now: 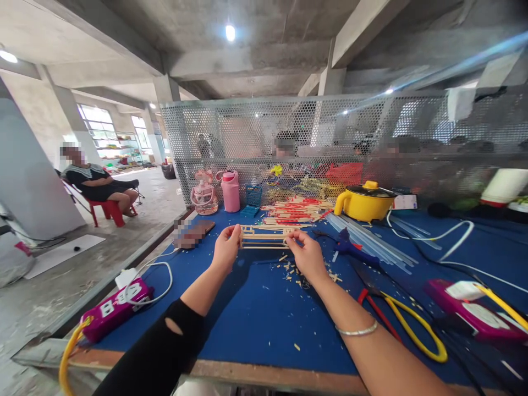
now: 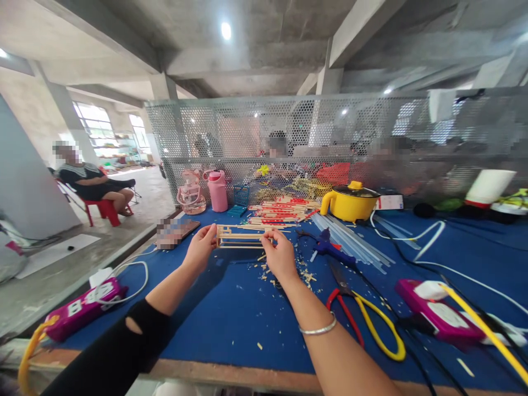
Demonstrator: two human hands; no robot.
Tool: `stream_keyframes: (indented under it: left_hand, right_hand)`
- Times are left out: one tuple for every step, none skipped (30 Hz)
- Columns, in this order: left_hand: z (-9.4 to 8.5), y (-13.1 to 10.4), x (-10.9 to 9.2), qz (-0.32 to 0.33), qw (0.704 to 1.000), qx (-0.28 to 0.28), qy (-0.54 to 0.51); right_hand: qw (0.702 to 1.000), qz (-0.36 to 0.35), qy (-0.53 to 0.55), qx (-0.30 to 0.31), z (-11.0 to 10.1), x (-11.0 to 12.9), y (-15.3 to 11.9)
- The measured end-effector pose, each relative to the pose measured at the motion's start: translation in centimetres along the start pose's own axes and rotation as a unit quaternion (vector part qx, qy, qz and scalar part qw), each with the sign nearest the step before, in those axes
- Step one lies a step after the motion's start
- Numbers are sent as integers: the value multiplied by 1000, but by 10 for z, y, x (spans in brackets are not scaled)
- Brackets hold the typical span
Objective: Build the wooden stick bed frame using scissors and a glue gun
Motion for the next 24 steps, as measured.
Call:
stream_keyframes:
  left_hand:
    - [0,-1,0,-1,1000,-1,1]
    - [0,-2,1,-4,1000,0,-2]
    - [0,-2,1,-8,1000,0,-6]
    - [0,-2,2,-11,1000,0,-8]
    - [0,-2,2,-15,1000,1,-12]
    - [0,-2,3,-19,1000,4,-15]
    - [0,-2,3,-24,1000,7,-19]
    - [1,-2,3,-29,999,11,-25]
    - [2,-3,3,-34,999,16,-31]
    - [3,-3,2,-40,998,20,-37]
    - [4,-4,2,-44,998,24,-44]
    - [5,-5,1,-48,997,28,-49]
    - [6,-6,1,-51,997,30,-52]
    - [6,-7,0,-51,997,32,-53]
    - [7,-7,0,-51,997,34,-53]
    - [7,-8,0,-49,997,34,-49]
    - [7,-8,0,-47,997,32,-43]
    - [7,-8,1,-44,998,29,-34]
    - [7,-7,2,-41,999,24,-23]
    - [6,-7,3,-38,999,18,-10]
    - [6,-6,4,-34,999,12,2]
    - [5,-5,5,-31,999,6,15]
    - [4,-5,6,-27,999,2,26]
    - [4,-4,6,-22,999,-2,37]
  right_hand:
    - [1000,0,-1,-2,0,0,0]
    - [1000,1,-2,-3,0,0,0]
    - [1000,1,-4,-4,0,0,0]
    - [1000,1,-5,-5,0,0,-1]
    - [1000,1,-6,-6,1,0,-1]
    - [1000,2,-7,-8,1,0,-1]
    - [1000,2,-9,-10,0,1,-1]
    - [1000,2,-12,-13,0,1,-1]
    - [1000,2,-15,-17,-1,1,-1]
    - [1000,1,-18,-20,-2,1,-1]
    - [1000,1,-21,-24,-3,1,-1]
    - [999,0,-23,-27,-4,1,0]
    - [999,-1,-26,-29,-4,1,0]
    - [999,-3,-28,-31,-5,0,0]
    - [999,-5,-29,-32,-5,0,0]
    - [999,-8,-29,-32,-5,0,0]
    - [999,-11,-29,-32,-5,0,0]
    - [999,-13,-29,-31,-5,0,0]
    - [999,-15,-30,-29,-4,0,0]
    - [999,-17,-31,-28,-4,0,0]
    - [999,-20,-34,-26,-3,0,-1]
    - [999,-22,-38,-25,-3,0,-1]
    - [999,-25,-43,-23,-3,-1,-1]
    - [998,-28,-48,-22,-2,-1,0]
Point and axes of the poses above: each hand's wrist, its own y-axis towards the middle knuckle, its own z-axis out of the palm, x = y × z, the point moved 5 cm from there along y, towards the middle knuckle, and after that the axes turned 14 degrees about -z, right-handed, at the moved point
